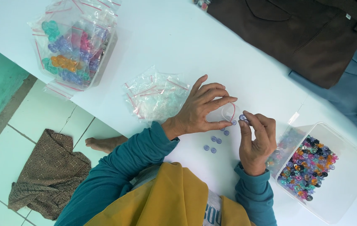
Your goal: Sorting small colorful beads and placing them into small plastic bags
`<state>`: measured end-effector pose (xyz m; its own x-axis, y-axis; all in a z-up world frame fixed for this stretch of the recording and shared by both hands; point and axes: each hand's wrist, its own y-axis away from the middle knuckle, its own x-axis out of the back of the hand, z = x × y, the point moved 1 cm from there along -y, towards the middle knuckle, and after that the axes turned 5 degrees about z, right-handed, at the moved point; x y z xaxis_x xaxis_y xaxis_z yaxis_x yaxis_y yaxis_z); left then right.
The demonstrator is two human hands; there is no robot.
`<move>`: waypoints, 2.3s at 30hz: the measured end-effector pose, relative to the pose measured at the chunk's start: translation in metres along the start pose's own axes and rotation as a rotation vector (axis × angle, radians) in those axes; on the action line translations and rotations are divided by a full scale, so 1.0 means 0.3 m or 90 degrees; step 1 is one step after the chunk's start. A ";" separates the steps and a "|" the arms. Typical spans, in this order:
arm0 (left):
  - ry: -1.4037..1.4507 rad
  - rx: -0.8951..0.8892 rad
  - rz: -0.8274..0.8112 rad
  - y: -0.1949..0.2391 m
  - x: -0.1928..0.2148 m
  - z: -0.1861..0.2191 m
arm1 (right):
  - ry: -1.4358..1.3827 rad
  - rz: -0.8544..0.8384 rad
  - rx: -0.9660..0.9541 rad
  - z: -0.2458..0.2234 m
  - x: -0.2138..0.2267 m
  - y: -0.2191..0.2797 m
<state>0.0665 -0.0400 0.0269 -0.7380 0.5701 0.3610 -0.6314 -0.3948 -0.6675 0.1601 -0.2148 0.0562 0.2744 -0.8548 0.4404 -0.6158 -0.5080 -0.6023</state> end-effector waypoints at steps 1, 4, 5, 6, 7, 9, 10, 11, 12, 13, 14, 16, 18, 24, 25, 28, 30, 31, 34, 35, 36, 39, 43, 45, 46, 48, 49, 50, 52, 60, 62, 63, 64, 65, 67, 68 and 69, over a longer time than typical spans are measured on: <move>0.000 0.000 -0.001 0.001 -0.002 0.000 | 0.000 0.000 -0.001 -0.006 -0.003 -0.005; -0.001 -0.002 0.002 0.002 -0.005 0.000 | -0.003 -0.003 0.015 -0.016 -0.008 -0.014; 0.000 -0.003 0.000 0.003 -0.004 0.000 | -0.004 -0.003 0.017 -0.015 -0.007 -0.013; 0.001 -0.004 -0.002 0.003 -0.004 0.000 | -0.004 -0.002 0.020 -0.014 -0.007 -0.012; 0.001 -0.004 -0.003 0.004 -0.004 0.002 | -0.004 -0.002 0.019 -0.011 -0.007 -0.012; 0.001 0.000 -0.008 0.005 -0.005 0.005 | -0.003 -0.004 0.024 -0.006 -0.006 -0.011; 0.001 0.001 -0.008 0.005 -0.006 0.004 | -0.003 -0.004 0.024 -0.007 -0.006 -0.012; 0.002 -0.002 -0.009 0.006 -0.008 0.004 | -0.003 -0.004 0.025 -0.007 -0.005 -0.013; 0.003 -0.005 -0.009 0.006 -0.009 0.003 | -0.002 -0.004 0.027 -0.008 -0.005 -0.014; 0.003 -0.005 -0.010 0.005 -0.009 0.005 | -0.002 -0.003 0.026 -0.012 -0.007 -0.015; 0.005 -0.006 -0.011 0.004 -0.009 0.006 | -0.008 -0.001 0.030 -0.016 -0.009 -0.016; 0.008 -0.007 -0.013 0.004 -0.013 0.011 | -0.014 0.003 0.032 -0.026 -0.009 -0.019; 0.013 -0.013 -0.017 0.007 -0.021 0.019 | -0.034 0.004 0.024 -0.037 -0.008 -0.021; 0.011 -0.019 -0.027 0.014 -0.029 0.019 | -0.037 0.011 0.026 -0.037 0.005 -0.035; 0.012 -0.019 -0.028 0.008 -0.021 0.014 | -0.036 0.010 0.025 -0.034 0.012 -0.039; -0.010 -0.016 0.004 -0.012 0.009 -0.001 | 0.025 -0.014 -0.048 -0.027 0.026 -0.052; -0.019 -0.002 0.025 -0.027 0.033 -0.010 | 0.057 -0.114 -0.121 -0.026 0.028 -0.059; -0.019 -0.003 0.024 -0.029 0.037 -0.012 | 0.057 -0.114 -0.121 -0.018 0.023 -0.055; -0.017 0.006 0.039 -0.034 0.043 -0.017 | 0.111 -0.238 -0.172 -0.015 0.004 -0.052; -0.015 0.006 0.038 -0.033 0.042 -0.017 | 0.118 -0.276 -0.185 -0.032 -0.002 -0.059; -0.013 0.007 0.037 -0.032 0.040 -0.017 | 0.125 -0.313 -0.199 -0.048 -0.008 -0.065; -0.019 -0.004 0.028 -0.028 0.030 -0.010 | 0.170 -0.314 -0.140 0.024 -0.026 -0.015; -0.015 -0.008 0.014 -0.014 0.012 -0.006 | 0.190 -0.319 -0.132 0.058 -0.033 0.011; -0.007 -0.007 0.000 -0.008 0.004 0.001 | 0.141 -0.271 -0.123 0.063 -0.029 0.015; -0.006 -0.007 0.000 -0.009 0.000 0.003 | 0.142 -0.270 -0.124 0.052 -0.020 0.005; -0.005 -0.009 -0.007 -0.004 -0.002 0.009 | 0.061 -0.144 -0.092 0.025 0.000 -0.016; -0.007 -0.007 -0.006 -0.003 -0.001 0.011 | 0.058 -0.147 -0.091 0.008 0.008 -0.026; -0.006 -0.004 -0.011 -0.003 0.000 0.013 | 0.044 -0.112 -0.088 -0.008 0.019 -0.037; -0.002 -0.003 -0.016 -0.005 -0.002 0.010 | 0.032 -0.074 -0.085 -0.027 0.033 -0.048; -0.015 -0.004 -0.027 -0.003 -0.003 0.010 | 0.005 -0.057 -0.030 -0.039 0.036 -0.049; -0.014 -0.006 -0.027 -0.003 -0.006 0.009 | -0.001 -0.057 -0.025 -0.051 0.038 -0.056; -0.014 -0.008 -0.028 -0.003 -0.007 0.009 | -0.008 -0.056 -0.021 -0.058 0.038 -0.060; -0.013 -0.008 -0.028 -0.004 -0.009 0.007 | -0.008 -0.056 -0.021 -0.056 0.037 -0.060; -0.014 -0.011 -0.027 -0.003 -0.010 0.007 | -0.009 -0.057 -0.018 -0.054 0.037 -0.059; -0.015 -0.013 -0.027 -0.001 -0.011 0.006 | -0.011 -0.059 -0.014 -0.050 0.035 -0.056; -0.016 -0.010 -0.028 0.000 -0.011 0.006 | -0.013 -0.055 -0.011 -0.048 0.033 -0.054; -0.015 -0.007 -0.030 0.002 -0.013 0.007 | -0.013 -0.051 -0.007 -0.046 0.034 -0.052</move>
<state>0.0685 -0.0440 0.0265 -0.7133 0.5705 0.4071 -0.6628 -0.3605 -0.6563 0.1624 -0.2142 0.0792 0.3375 -0.8137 0.4733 -0.5993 -0.5734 -0.5585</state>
